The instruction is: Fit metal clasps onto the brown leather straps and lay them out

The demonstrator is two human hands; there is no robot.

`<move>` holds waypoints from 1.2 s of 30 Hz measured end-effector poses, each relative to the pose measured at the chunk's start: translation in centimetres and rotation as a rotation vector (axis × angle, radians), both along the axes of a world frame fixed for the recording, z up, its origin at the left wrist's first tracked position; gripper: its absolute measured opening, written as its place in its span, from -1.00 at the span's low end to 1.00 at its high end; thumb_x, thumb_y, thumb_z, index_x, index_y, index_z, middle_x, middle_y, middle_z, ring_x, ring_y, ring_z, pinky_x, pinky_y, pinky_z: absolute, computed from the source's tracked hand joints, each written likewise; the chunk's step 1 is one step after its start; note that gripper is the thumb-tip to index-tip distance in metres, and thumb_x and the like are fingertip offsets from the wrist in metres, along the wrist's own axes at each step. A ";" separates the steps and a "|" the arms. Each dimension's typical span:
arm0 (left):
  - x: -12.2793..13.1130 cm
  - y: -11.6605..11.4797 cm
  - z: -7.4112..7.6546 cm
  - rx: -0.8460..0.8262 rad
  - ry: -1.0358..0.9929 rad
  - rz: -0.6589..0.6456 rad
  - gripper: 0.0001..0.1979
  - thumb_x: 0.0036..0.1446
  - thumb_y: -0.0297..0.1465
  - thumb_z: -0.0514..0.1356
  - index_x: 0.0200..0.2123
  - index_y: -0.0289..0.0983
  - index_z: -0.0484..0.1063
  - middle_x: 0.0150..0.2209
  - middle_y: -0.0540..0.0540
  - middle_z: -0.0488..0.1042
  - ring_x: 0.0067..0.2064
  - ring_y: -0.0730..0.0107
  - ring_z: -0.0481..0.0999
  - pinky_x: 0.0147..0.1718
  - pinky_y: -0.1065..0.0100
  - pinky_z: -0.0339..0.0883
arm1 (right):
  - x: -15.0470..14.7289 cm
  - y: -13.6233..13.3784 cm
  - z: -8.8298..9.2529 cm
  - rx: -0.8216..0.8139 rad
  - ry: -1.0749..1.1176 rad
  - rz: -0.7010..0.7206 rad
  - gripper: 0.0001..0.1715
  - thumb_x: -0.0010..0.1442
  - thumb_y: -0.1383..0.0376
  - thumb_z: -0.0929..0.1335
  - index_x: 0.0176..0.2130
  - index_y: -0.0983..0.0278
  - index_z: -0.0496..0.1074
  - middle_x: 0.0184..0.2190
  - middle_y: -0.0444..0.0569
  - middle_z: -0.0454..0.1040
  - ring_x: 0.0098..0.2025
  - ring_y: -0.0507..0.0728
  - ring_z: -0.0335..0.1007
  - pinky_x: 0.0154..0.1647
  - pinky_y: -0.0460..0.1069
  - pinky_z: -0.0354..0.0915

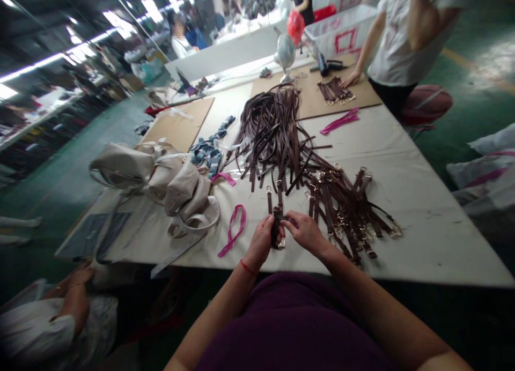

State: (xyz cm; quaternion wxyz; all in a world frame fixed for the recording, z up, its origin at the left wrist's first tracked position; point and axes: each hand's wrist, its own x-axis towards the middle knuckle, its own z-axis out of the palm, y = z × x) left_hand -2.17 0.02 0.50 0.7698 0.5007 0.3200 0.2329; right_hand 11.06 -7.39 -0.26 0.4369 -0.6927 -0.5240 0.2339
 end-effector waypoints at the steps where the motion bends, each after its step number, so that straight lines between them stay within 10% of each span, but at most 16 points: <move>1: 0.0 0.0 0.1 -0.001 0.003 -0.001 -0.62 0.18 -0.05 0.08 -0.29 -0.28 0.25 -0.58 0.03 0.38 -0.67 0.56 0.22 -0.71 0.50 0.04 | 0.0 0.0 -0.1 0.007 0.031 0.001 -0.66 0.25 0.04 0.30 -0.33 0.24 0.47 -0.49 -0.10 0.42 -0.44 0.08 0.28 -0.39 -0.05 0.16; 9: -0.4 0.4 0.4 -0.053 0.002 0.026 -0.61 0.18 -0.06 0.08 -0.30 -0.32 0.30 -0.58 -0.01 0.40 -0.66 0.57 0.23 -0.69 0.48 0.05 | 0.2 -0.2 -0.3 0.028 0.685 -0.034 -0.60 0.21 -0.05 0.29 -0.32 0.23 0.35 -0.63 -0.25 0.07 -0.60 -0.02 -0.06 -0.60 -0.08 -0.08; 20: -0.1 0.1 0.0 -0.060 -0.041 -0.009 -0.65 0.18 -0.08 0.09 -0.32 -0.29 0.24 -0.56 0.01 0.39 -0.66 0.57 0.26 -0.68 0.49 0.06 | 0.1 -0.6 0.1 -0.011 0.007 0.035 -0.66 0.31 0.07 0.24 -0.32 0.24 0.39 -0.55 -0.15 0.33 -0.51 0.04 0.22 -0.44 -0.05 0.08; 36: 0.1 0.0 0.1 -0.005 -0.024 -0.020 -0.65 0.19 -0.08 0.08 -0.27 -0.29 0.27 -0.55 0.03 0.38 -0.66 0.57 0.25 -0.69 0.50 0.05 | 0.3 -0.1 -0.4 0.004 -0.055 0.031 -0.65 0.32 0.05 0.21 -0.29 0.22 0.39 -0.47 -0.09 0.41 -0.44 0.09 0.32 -0.38 -0.05 0.15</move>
